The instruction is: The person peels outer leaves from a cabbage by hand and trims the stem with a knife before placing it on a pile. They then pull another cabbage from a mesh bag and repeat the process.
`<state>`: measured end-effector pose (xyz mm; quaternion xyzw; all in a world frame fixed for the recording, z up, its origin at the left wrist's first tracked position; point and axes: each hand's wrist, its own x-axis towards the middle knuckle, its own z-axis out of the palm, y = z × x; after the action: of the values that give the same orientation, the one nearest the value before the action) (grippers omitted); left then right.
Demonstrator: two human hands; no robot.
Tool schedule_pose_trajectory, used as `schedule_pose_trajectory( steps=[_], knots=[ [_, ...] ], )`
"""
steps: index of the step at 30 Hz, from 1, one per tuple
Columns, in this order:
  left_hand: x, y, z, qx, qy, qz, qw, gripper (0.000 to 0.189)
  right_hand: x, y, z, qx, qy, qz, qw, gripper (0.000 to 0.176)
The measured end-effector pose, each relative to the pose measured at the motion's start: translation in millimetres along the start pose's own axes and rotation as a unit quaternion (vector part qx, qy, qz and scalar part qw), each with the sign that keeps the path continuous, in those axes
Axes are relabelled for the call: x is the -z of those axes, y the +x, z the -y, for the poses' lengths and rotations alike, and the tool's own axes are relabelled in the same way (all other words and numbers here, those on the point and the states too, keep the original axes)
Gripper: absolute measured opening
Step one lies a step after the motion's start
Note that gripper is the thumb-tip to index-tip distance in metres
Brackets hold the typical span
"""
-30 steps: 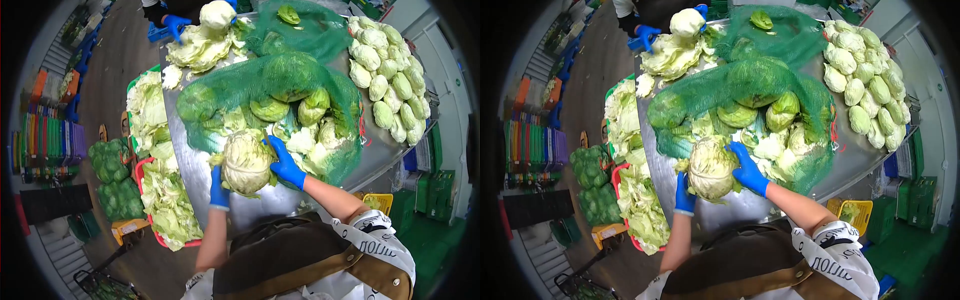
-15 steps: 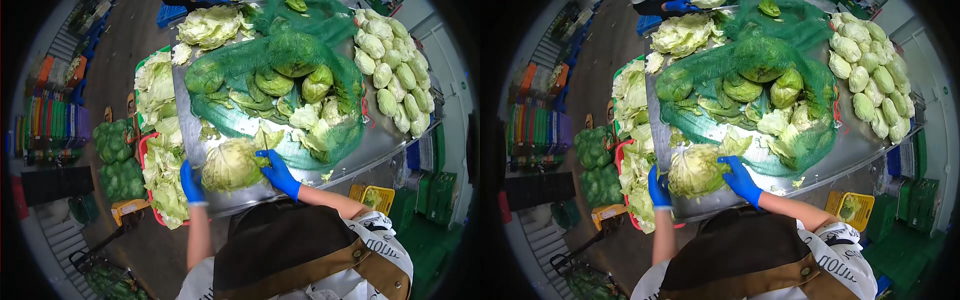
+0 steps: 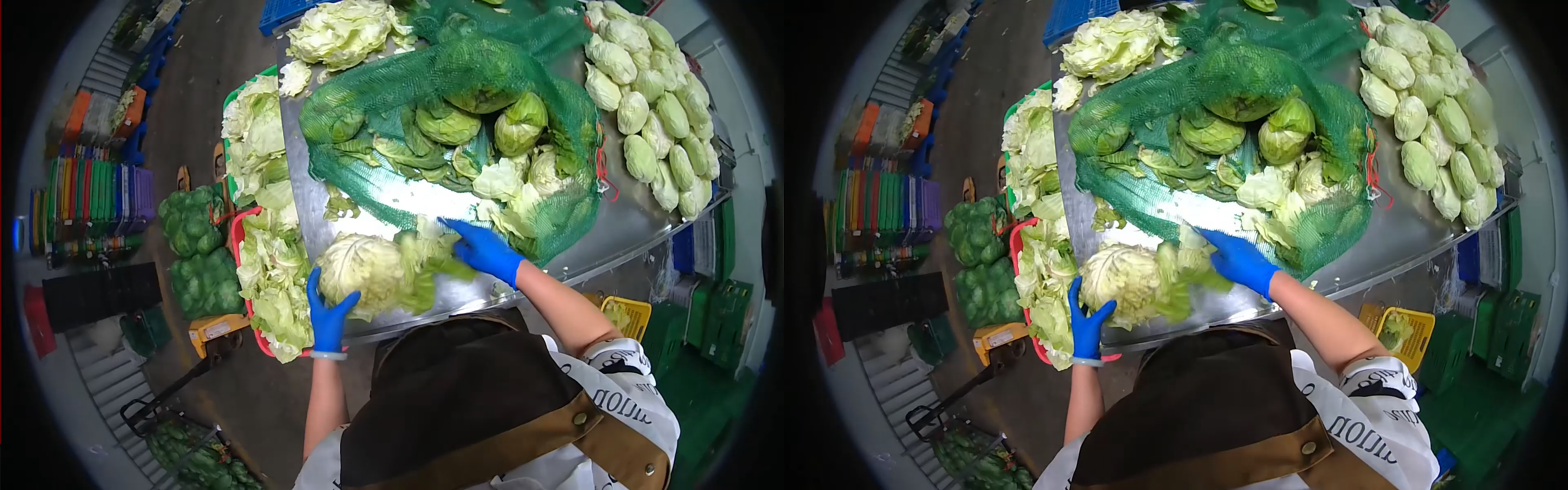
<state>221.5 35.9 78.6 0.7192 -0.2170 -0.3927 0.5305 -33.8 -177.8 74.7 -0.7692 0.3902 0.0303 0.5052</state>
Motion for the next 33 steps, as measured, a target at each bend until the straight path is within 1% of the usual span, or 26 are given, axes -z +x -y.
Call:
schedule_pose_trajectory(
  steps=[1, 3, 4, 5, 6, 7, 8, 9, 10, 11, 12, 13, 14, 15, 16, 18, 19, 22, 23, 26, 27, 30, 33],
  knots=[
    [12.6, -3.2, 10.9, 0.004, 0.043, 0.017, 0.999, 0.095, 3.3, -3.4, 0.4, -0.035, -0.048, -0.011, 0.998, 0.050],
    [15.8, -20.6, -11.3, 0.055, 0.022, 0.056, 0.997, 0.096, 3.5, -5.7, -0.9, -0.099, -0.145, -0.027, 0.984, 0.044],
    [16.9, -28.2, -19.4, 0.082, 0.011, 0.073, 0.994, 0.097, -2.6, -8.7, -2.7, -0.068, -0.154, -0.044, 0.985, 0.043],
    [15.8, -31.0, -13.9, 0.041, -0.006, 0.099, 0.994, 0.103, -11.1, -13.7, -3.4, -0.038, -0.163, -0.062, 0.984, 0.042],
    [12.2, -34.8, 1.6, 0.006, 0.100, 0.054, 0.993, 0.106, -18.2, -17.5, -3.2, -0.008, -0.173, -0.081, 0.982, 0.041],
    [5.7, -40.8, 23.0, -0.029, 0.205, 0.011, 0.978, 0.108, -23.6, -18.6, 1.6, 0.012, -0.199, -0.088, 0.976, 0.041],
    [-8.0, -45.6, 25.3, -0.066, 0.306, -0.031, 0.949, 0.111, -34.2, -17.9, -7.5, 0.073, -0.195, -0.117, 0.971, 0.040],
    [-18.6, -54.3, 22.6, -0.060, 0.301, -0.052, 0.950, 0.113, -50.7, -13.3, -23.1, 0.135, -0.192, -0.146, 0.961, 0.039],
    [-20.5, -53.7, 14.6, -0.068, 0.313, -0.044, 0.946, 0.112, -60.3, -10.9, -31.8, 0.195, -0.188, -0.174, 0.947, 0.038],
    [-22.5, -51.3, 9.0, -0.075, 0.324, -0.035, 0.942, 0.111, -58.6, -11.7, -21.0, 0.250, -0.182, -0.210, 0.928, 0.034],
    [-24.8, -51.6, 4.7, -0.078, 0.334, -0.027, 0.939, 0.109, -56.4, -18.0, -9.0, 0.221, -0.160, -0.177, 0.946, 0.034],
    [-28.9, -46.0, -1.1, -0.086, 0.318, -0.039, 0.943, 0.106, -51.0, -26.1, 7.7, 0.195, -0.138, -0.140, 0.961, 0.033],
    [-34.9, -39.9, -11.6, -0.066, 0.312, -0.051, 0.947, 0.104, -45.5, -30.5, 20.1, 0.169, -0.119, -0.105, 0.973, 0.032],
    [-38.2, -30.4, -13.8, -0.064, 0.307, -0.055, 0.948, 0.104, -42.9, -32.9, 25.8, 0.130, -0.124, -0.078, 0.981, 0.036],
    [-38.9, -23.7, -14.8, -0.064, 0.303, -0.057, 0.949, 0.104, -42.6, -35.8, 28.7, 0.122, -0.110, -0.080, 0.983, 0.037],
    [-38.8, -21.6, -21.7, -0.083, 0.330, -0.030, 0.940, 0.105, -42.4, -42.1, 32.7, 0.107, -0.083, -0.086, 0.987, 0.041],
    [-39.4, -20.6, -24.7, -0.093, 0.344, -0.018, 0.934, 0.105, -45.5, -44.7, 32.1, 0.106, -0.035, -0.075, 0.991, 0.043],
    [-39.9, -24.1, -24.8, -0.105, 0.366, -0.006, 0.925, 0.107, -66.3, -44.0, 31.1, 0.136, -0.018, -0.080, 0.987, 0.043],
    [-40.6, -24.2, -24.2, -0.102, 0.369, -0.013, 0.924, 0.108, -66.0, -47.0, 39.5, 0.092, 0.002, -0.021, 0.996, 0.044],
    [-45.0, -20.1, -23.7, -0.098, 0.373, -0.029, 0.922, 0.109, -73.5, -43.9, 54.5, 0.075, -0.039, 0.010, 0.996, 0.043],
    [-46.0, -18.0, -23.9, -0.098, 0.371, -0.032, 0.923, 0.109, -70.3, -42.2, 61.1, 0.062, -0.025, 0.027, 0.997, 0.036],
    [-49.5, -14.8, -23.5, -0.098, 0.383, -0.038, 0.918, 0.108, -75.0, -33.9, 67.7, 0.026, -0.044, 0.041, 0.998, 0.030],
    [-52.0, -14.5, -25.8, -0.097, 0.395, -0.041, 0.913, 0.108, -86.4, -25.3, 61.8, 0.025, -0.098, 0.023, 0.995, 0.023]
  ],
)
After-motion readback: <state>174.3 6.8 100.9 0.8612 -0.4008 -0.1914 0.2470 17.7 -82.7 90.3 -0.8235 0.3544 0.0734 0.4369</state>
